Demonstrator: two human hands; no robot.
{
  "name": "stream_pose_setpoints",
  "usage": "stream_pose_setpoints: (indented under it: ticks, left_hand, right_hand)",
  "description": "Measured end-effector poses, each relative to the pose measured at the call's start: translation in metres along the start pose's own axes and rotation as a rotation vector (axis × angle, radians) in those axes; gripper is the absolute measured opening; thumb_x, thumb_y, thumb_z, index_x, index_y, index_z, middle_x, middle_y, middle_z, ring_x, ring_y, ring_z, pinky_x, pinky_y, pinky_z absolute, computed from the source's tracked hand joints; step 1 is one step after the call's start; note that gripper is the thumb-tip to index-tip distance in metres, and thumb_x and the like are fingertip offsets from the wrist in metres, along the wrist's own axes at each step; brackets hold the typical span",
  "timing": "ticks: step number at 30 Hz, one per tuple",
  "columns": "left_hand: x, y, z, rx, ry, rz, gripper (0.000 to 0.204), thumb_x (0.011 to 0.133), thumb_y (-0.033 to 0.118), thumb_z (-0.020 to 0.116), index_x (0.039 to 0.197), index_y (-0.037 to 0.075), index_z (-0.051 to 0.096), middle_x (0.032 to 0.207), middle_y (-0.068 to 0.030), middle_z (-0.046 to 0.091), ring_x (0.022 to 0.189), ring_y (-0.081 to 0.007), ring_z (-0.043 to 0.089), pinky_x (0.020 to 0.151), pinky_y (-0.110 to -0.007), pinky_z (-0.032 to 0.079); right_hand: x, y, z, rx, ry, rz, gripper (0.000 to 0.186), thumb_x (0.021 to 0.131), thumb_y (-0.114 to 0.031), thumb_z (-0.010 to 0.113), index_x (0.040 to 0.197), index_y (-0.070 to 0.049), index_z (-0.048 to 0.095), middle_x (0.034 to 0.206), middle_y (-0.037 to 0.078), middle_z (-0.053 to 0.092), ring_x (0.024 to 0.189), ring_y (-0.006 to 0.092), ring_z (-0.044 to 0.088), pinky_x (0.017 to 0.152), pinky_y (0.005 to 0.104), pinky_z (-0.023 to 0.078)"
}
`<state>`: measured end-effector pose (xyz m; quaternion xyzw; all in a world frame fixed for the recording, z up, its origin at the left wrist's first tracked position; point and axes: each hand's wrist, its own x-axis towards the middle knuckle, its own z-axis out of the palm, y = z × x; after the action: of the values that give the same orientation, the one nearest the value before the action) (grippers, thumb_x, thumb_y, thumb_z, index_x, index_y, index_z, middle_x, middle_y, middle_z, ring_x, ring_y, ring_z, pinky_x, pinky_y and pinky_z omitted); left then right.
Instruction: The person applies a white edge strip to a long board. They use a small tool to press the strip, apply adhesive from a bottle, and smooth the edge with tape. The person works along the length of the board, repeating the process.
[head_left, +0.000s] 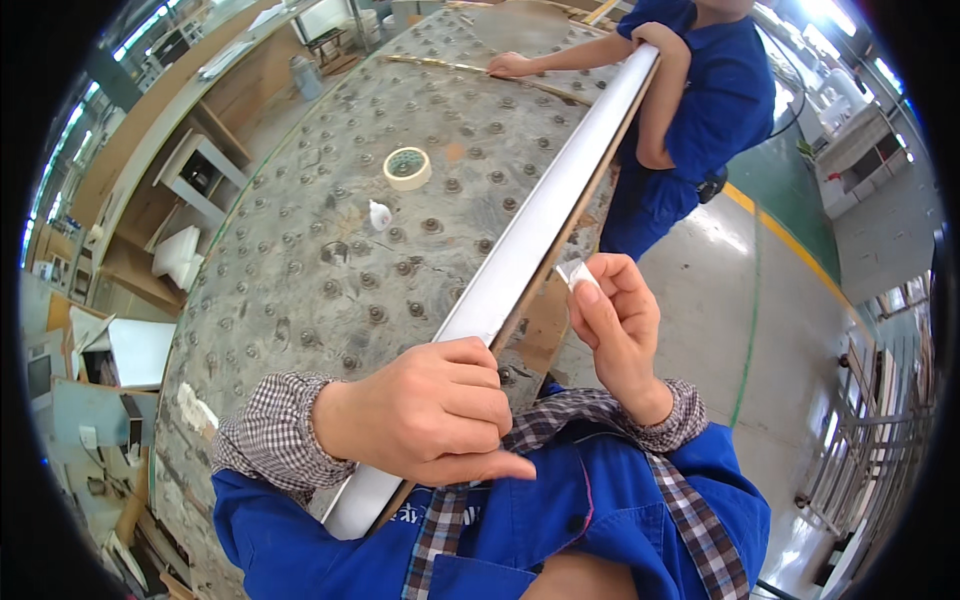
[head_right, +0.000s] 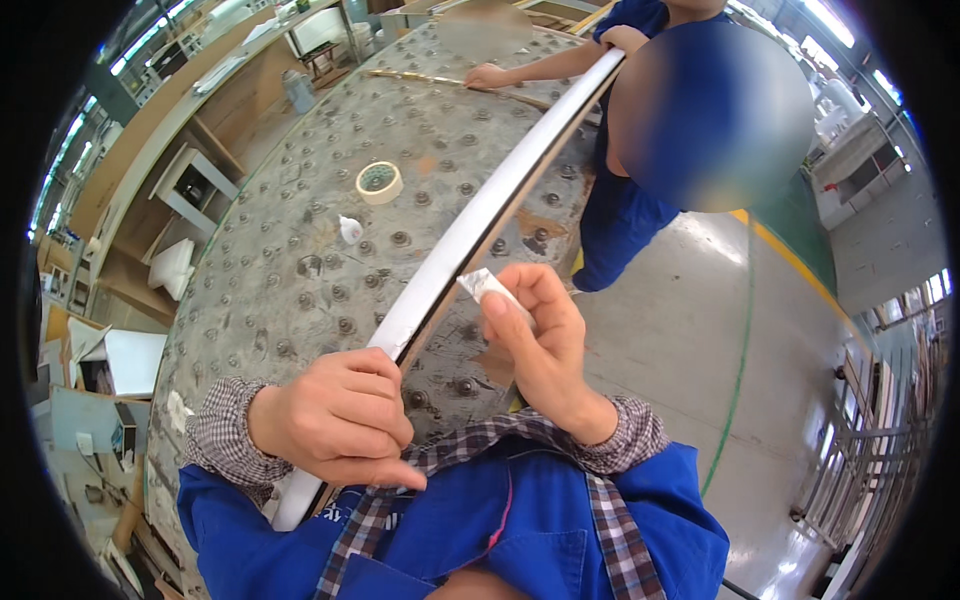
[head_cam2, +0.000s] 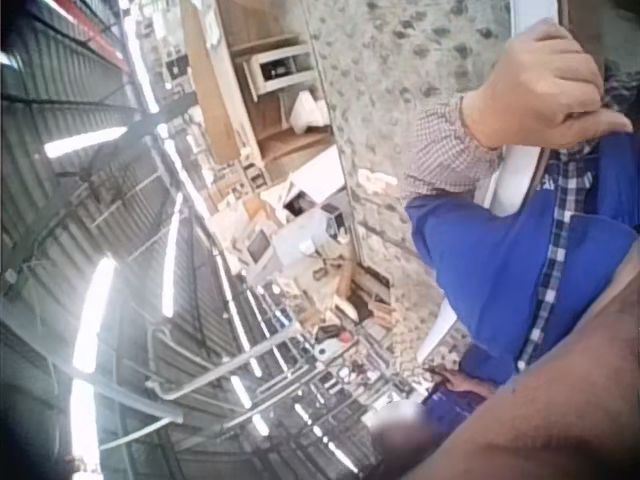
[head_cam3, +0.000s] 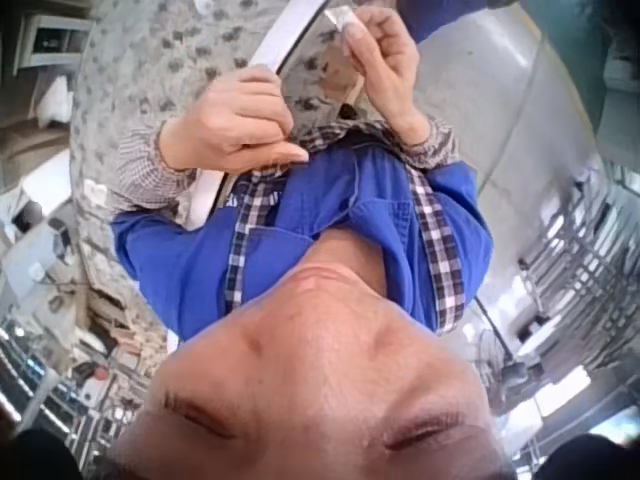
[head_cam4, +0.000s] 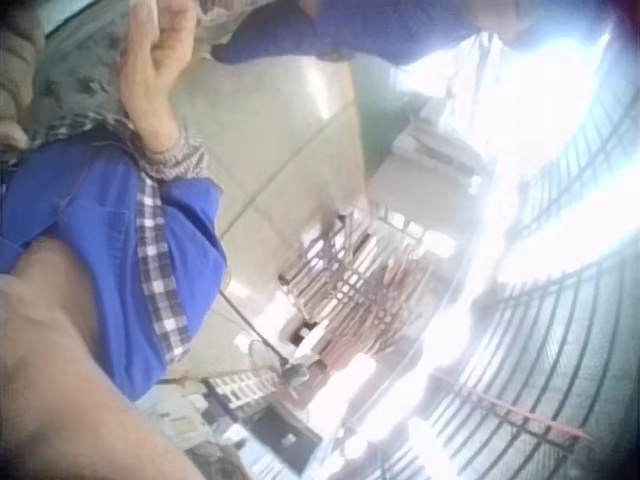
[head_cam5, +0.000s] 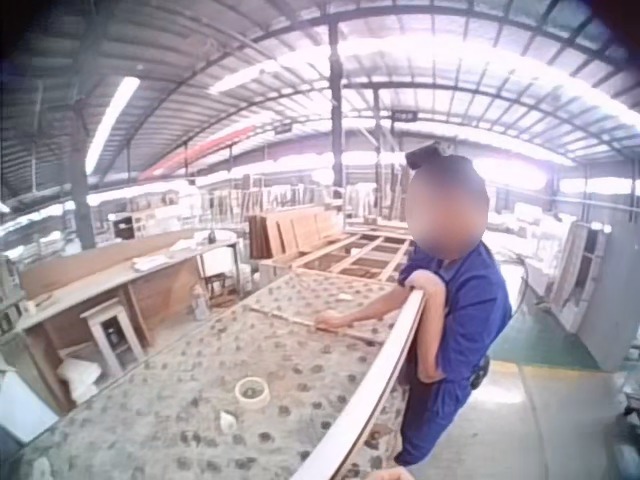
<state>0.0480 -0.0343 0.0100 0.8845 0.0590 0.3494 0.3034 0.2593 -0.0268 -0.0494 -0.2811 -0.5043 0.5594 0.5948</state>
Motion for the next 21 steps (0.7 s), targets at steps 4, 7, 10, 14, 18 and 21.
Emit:
stream_pose_setpoints:
  ticks: [4, 7, 10, 14, 18, 21]
  left_hand:
    - [-0.005, -0.011, -0.013, 0.111, 0.164, -0.04, 0.005, 0.068, 0.009, 0.062, 0.068, 0.005, 0.059, 0.087, -0.0113, 0.066, 0.07, -0.0254, 0.057, 0.07, -0.036, 0.043]
    - [-0.007, -0.022, -0.018, 0.213, 0.246, -0.146, 0.018, 0.06, 0.017, 0.052, 0.073, 0.005, 0.055, 0.098, -0.0143, 0.067, 0.076, -0.0288, 0.058, 0.075, -0.038, 0.042]
    - [-0.013, -0.024, -0.017, 0.309, 0.128, -0.1, 0.014, 0.06, 0.016, 0.053, 0.068, 0.005, 0.052, 0.102, -0.0164, 0.067, 0.081, -0.0271, 0.061, 0.076, -0.038, 0.042]
    - [-0.02, -0.029, -0.01, 0.243, 0.173, 0.013, 0.009, 0.06, 0.012, 0.054, 0.063, 0.006, 0.048, 0.094, -0.0148, 0.07, 0.076, -0.026, 0.063, 0.073, -0.037, 0.043]
    - [-0.023, -0.031, -0.005, 0.217, 0.228, 0.08, 0.025, 0.073, 0.018, 0.056, 0.058, 0.008, 0.04, 0.086, -0.0163, 0.071, 0.076, -0.0249, 0.064, 0.069, -0.036, 0.044]
    - [-0.024, -0.028, -0.009, 0.231, 0.266, 0.024, 0.025, 0.073, 0.019, 0.06, 0.06, 0.008, 0.043, 0.089, -0.0171, 0.07, 0.076, -0.0255, 0.064, 0.068, -0.036, 0.045]
  right_hand:
    - [-0.004, 0.0, 0.007, -0.115, -0.051, -0.061, 0.023, 0.091, -0.004, 0.058, 0.11, 0.001, 0.047, 0.088, 0.003, 0.06, 0.075, 0.0019, 0.05, 0.062, 0.0172, 0.039]
    - [-0.003, 0.005, 0.003, -0.225, -0.093, -0.066, 0.027, 0.089, -0.003, 0.061, 0.111, 0.002, 0.046, 0.089, 0.004, 0.061, 0.075, 0.0029, 0.052, 0.062, 0.0178, 0.04]
    - [-0.003, 0.01, 0.002, -0.207, -0.075, -0.054, 0.027, 0.088, -0.003, 0.062, 0.111, 0.002, 0.047, 0.088, 0.004, 0.062, 0.073, 0.0034, 0.053, 0.061, 0.0178, 0.041]
    - [-0.003, 0.013, 0.001, -0.201, -0.071, -0.056, 0.027, 0.088, -0.003, 0.062, 0.11, 0.002, 0.047, 0.086, 0.004, 0.063, 0.07, 0.0036, 0.054, 0.059, 0.0181, 0.041]
    - [-0.003, 0.006, -0.003, -0.345, -0.138, -0.132, 0.027, 0.088, -0.003, 0.062, 0.11, 0.002, 0.047, 0.086, 0.005, 0.063, 0.068, 0.0039, 0.054, 0.057, 0.0185, 0.041]
    - [-0.005, 0.005, -0.002, -0.324, -0.152, -0.127, 0.027, 0.088, -0.003, 0.062, 0.11, 0.002, 0.047, 0.086, 0.005, 0.062, 0.068, 0.0038, 0.053, 0.057, 0.0185, 0.041]
